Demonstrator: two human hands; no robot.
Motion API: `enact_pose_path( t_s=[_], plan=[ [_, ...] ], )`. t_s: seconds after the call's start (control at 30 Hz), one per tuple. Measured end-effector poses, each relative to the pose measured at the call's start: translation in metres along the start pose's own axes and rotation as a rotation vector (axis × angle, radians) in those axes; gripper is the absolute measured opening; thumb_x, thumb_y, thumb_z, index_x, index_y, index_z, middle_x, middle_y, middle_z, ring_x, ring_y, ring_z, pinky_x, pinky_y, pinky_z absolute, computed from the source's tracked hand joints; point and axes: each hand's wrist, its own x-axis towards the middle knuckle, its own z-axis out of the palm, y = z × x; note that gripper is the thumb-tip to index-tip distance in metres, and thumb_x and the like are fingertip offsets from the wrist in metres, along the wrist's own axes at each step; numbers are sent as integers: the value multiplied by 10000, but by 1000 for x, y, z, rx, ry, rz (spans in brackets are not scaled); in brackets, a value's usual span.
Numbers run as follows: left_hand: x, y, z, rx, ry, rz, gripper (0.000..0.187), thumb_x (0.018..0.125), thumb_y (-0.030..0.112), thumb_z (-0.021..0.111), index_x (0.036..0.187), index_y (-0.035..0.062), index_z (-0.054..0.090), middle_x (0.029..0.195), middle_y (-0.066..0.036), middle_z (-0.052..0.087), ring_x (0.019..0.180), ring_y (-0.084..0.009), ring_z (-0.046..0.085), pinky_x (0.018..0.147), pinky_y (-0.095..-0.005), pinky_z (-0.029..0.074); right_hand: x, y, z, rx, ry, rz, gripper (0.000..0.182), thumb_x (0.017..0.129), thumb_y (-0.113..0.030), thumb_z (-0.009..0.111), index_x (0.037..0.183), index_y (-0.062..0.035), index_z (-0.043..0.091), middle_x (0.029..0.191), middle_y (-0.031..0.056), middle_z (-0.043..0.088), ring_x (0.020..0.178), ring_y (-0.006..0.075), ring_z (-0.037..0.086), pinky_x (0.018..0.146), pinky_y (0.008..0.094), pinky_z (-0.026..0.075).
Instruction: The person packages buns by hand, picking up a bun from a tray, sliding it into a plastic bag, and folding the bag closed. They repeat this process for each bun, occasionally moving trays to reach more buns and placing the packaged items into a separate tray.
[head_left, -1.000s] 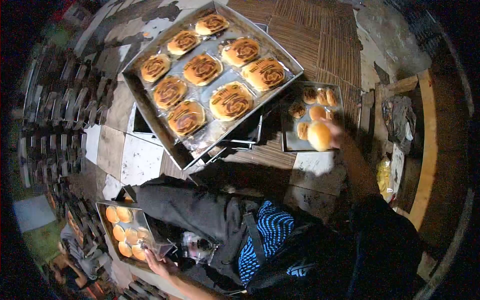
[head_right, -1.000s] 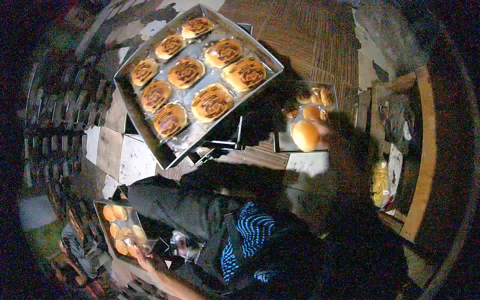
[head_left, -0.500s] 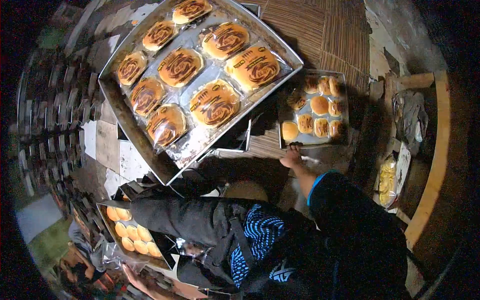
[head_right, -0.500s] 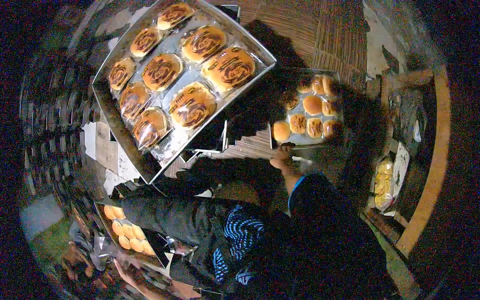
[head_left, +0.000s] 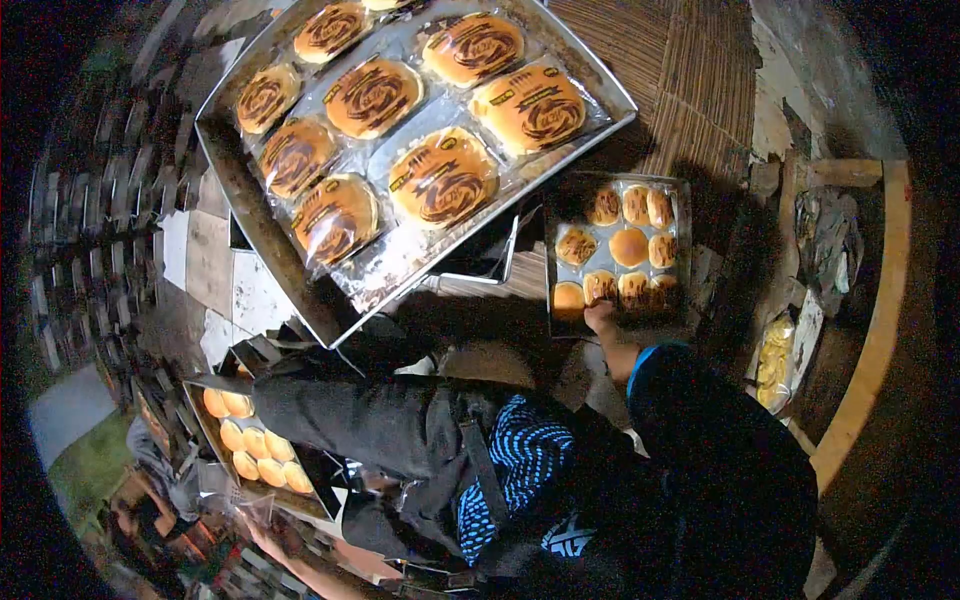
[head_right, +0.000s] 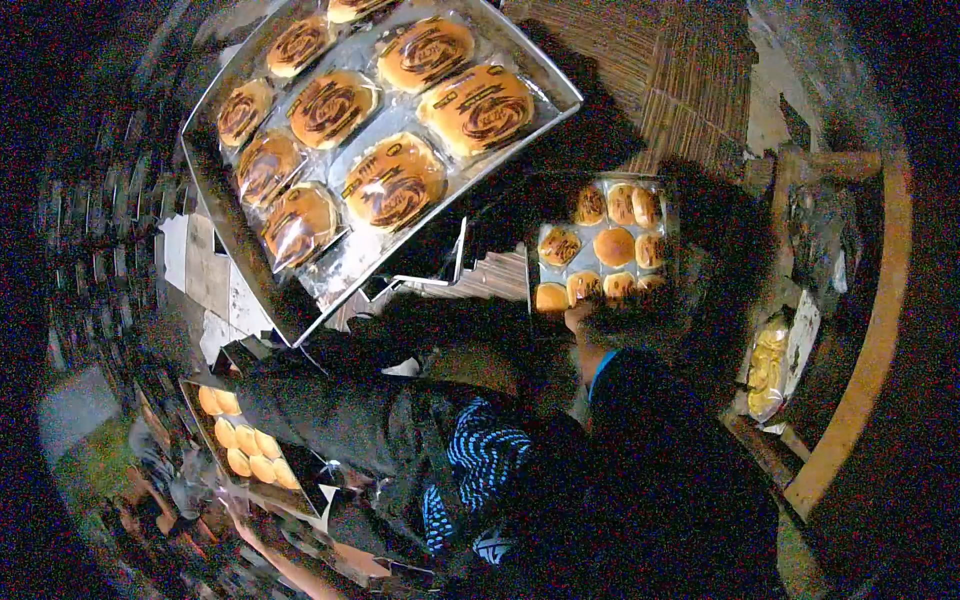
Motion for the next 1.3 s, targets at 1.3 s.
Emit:
enact_pose_path(
  t_s=[1.3],
  plan=[
    [-64, -186, -74, -958, 66, -219, 505, 923, 134, 600, 1400, 92, 442, 1135, -48, 623, 663, -31, 522, 521, -145, 443, -234, -29, -296, 487, -231, -741, 487, 879, -394, 621, 1152, 4, 550, 1059, 141, 624, 938, 232, 588, 809, 357, 487]
  ],
)
